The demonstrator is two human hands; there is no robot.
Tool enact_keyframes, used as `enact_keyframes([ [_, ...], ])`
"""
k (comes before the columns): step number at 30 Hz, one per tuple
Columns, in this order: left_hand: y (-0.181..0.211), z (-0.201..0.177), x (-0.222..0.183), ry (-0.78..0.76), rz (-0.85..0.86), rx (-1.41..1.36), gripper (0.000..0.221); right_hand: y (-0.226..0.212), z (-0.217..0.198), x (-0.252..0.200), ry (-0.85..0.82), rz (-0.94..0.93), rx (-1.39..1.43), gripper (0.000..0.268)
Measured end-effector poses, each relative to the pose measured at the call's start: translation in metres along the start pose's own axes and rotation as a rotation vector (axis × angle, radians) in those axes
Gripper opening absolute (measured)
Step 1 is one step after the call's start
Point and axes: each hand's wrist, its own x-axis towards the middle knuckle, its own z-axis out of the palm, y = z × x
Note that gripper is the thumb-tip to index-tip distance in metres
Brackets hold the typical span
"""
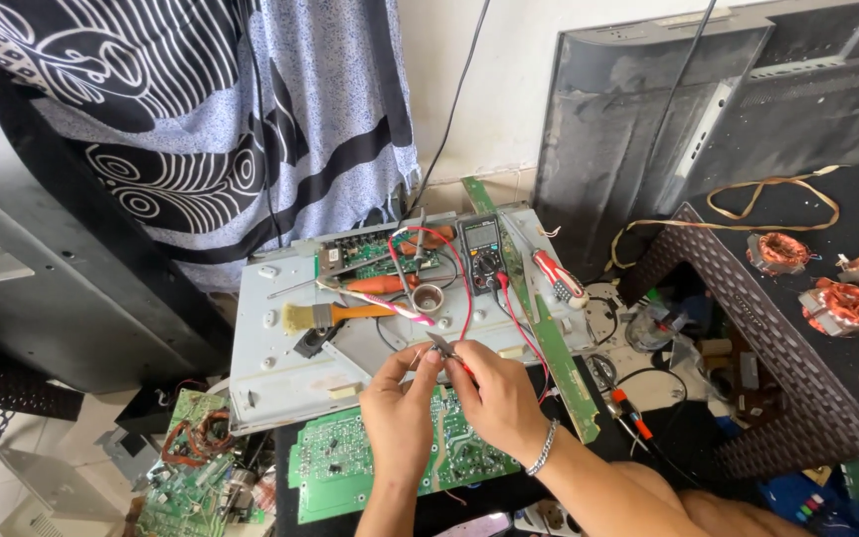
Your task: Soldering components on a circuit board and using wire cutters to strip and prepare wires for an electronics repair.
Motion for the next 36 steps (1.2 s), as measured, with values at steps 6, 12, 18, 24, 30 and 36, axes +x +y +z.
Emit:
enact_keyframes([
  [6,-0.004,0.0,-0.003,0.032,0.044,0.064,0.018,-0.004,0.003,0.002,0.016,0.017,-0.123,0.011],
  [12,-0.001,-0.006,-0.004,0.102,0.01,-0.122,0.023,0.055,-0.008,0.002,0.062,0.254,-0.099,0.027],
  [18,0.007,0.0,-0.008,0.099,0.001,-0.082,0.022,0.008,-0.003,0.002,0.02,0.029,0.098,0.024],
  [24,0.002,0.003,-0.005,0.079,0.004,-0.133,0.021,0.002,0.001,0.0,-0.03,0.012,0.027,0.013],
  [30,-0.005,-0.001,-0.004,0.047,0.046,-0.119,0.021,0.037,0.012,0.002,-0.067,0.293,0.024,0.017],
  [36,0.006,0.001,-0.008,0.062,-0.048,-0.124,0.021,0.033,-0.003,0.002,0.051,0.17,0.113,0.033],
])
